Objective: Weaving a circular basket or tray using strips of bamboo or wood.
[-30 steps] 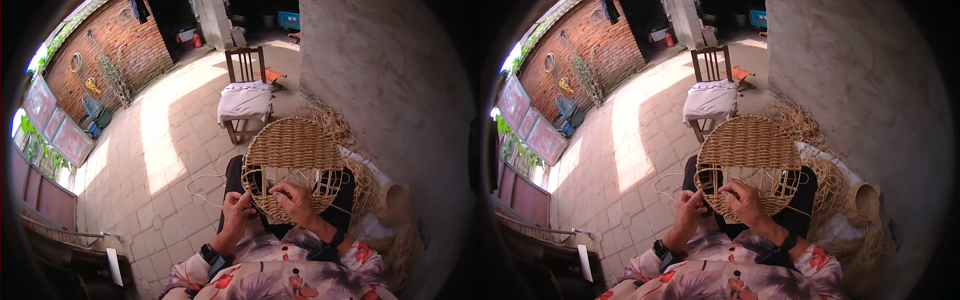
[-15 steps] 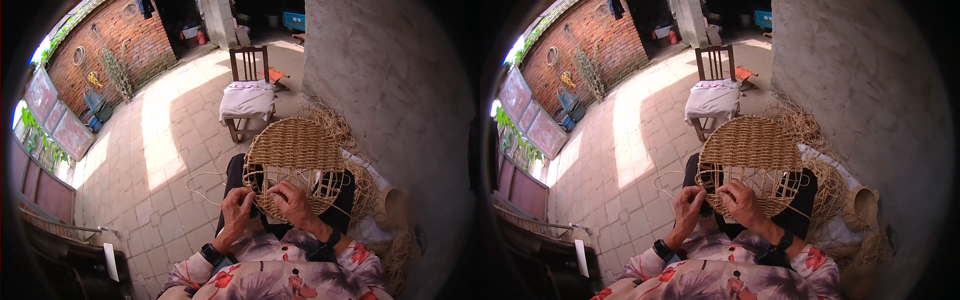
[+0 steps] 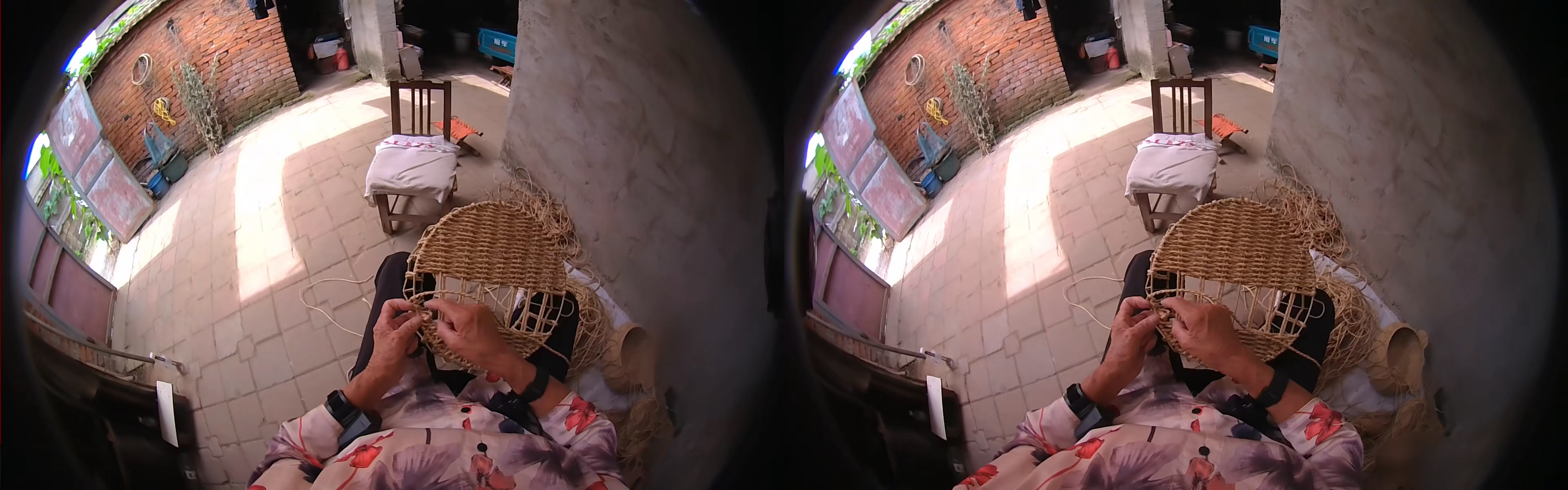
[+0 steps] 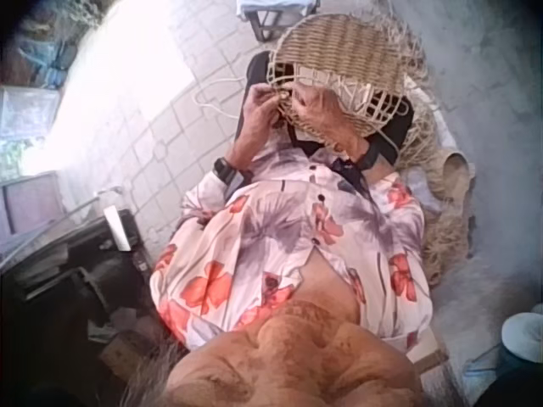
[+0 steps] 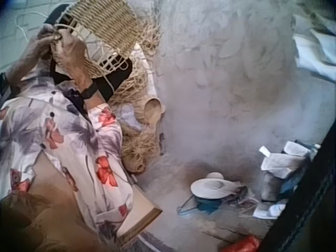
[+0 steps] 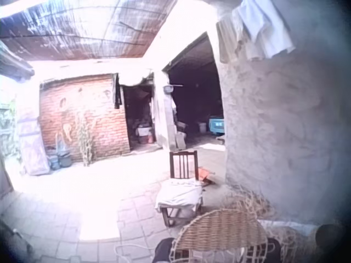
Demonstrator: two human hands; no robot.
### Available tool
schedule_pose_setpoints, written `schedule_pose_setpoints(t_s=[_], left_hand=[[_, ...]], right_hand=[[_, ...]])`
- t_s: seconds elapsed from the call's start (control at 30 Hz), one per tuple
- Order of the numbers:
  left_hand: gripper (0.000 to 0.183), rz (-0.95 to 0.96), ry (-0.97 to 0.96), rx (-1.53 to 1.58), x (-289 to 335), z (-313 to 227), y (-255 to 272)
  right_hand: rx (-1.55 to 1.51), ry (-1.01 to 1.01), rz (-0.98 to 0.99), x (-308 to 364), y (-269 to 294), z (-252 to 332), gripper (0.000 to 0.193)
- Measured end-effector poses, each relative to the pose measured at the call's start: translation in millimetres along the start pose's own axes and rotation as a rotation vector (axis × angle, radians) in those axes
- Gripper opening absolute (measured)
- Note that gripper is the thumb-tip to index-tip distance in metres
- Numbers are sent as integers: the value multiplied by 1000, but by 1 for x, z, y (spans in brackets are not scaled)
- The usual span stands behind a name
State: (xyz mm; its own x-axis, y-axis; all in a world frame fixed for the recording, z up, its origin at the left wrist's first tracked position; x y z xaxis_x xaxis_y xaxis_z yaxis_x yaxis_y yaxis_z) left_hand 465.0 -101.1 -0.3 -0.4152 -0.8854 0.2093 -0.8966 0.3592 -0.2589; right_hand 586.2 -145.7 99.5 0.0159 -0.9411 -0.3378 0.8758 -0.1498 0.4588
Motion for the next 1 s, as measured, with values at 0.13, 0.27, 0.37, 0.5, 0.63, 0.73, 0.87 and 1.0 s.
schedule_pose_setpoints(t_s=[0.13,0.27,0.37,0.5,0.63,0.73,0.87,1.0], left_hand=[[30,40,-6,-19,3,0,-4],[31,40,-118,-151,9,1,-6],[30,14,-88,-172,7,3,-4],[25,-7,-23,-179,6,16,1],[23,36,-53,-192,5,16,-2],[21,63,-83,-118,5,19,-3],[19,56,-45,-202,4,20,-5],[18,69,-42,-227,3,21,-6]], right_hand=[[137,78,75,-8,-15,1,14],[315,192,55,-10,-17,18,11],[324,331,0,-7,-18,30,12],[199,373,-65,-2,-16,24,13],[-461,-188,-31,-3,-21,-15,17],[-1103,-499,23,1,-40,-24,22],[-1261,-574,114,7,-35,-43,35],[-838,-381,124,12,-13,-23,57]])
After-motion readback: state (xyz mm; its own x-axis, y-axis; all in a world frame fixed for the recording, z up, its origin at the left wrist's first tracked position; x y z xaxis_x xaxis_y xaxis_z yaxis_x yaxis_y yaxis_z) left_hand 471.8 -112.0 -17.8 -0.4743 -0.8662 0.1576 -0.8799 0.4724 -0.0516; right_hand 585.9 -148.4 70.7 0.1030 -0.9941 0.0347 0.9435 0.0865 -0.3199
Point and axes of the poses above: each hand's wrist, its own x-axis away from the middle knuckle, its own y-axis out of the back of the hand, z = x × y, the point moved 10 cm from there along -x, towards the middle knuckle, and after that the axes turned 15 degrees about -x, right-handed, at the moved point
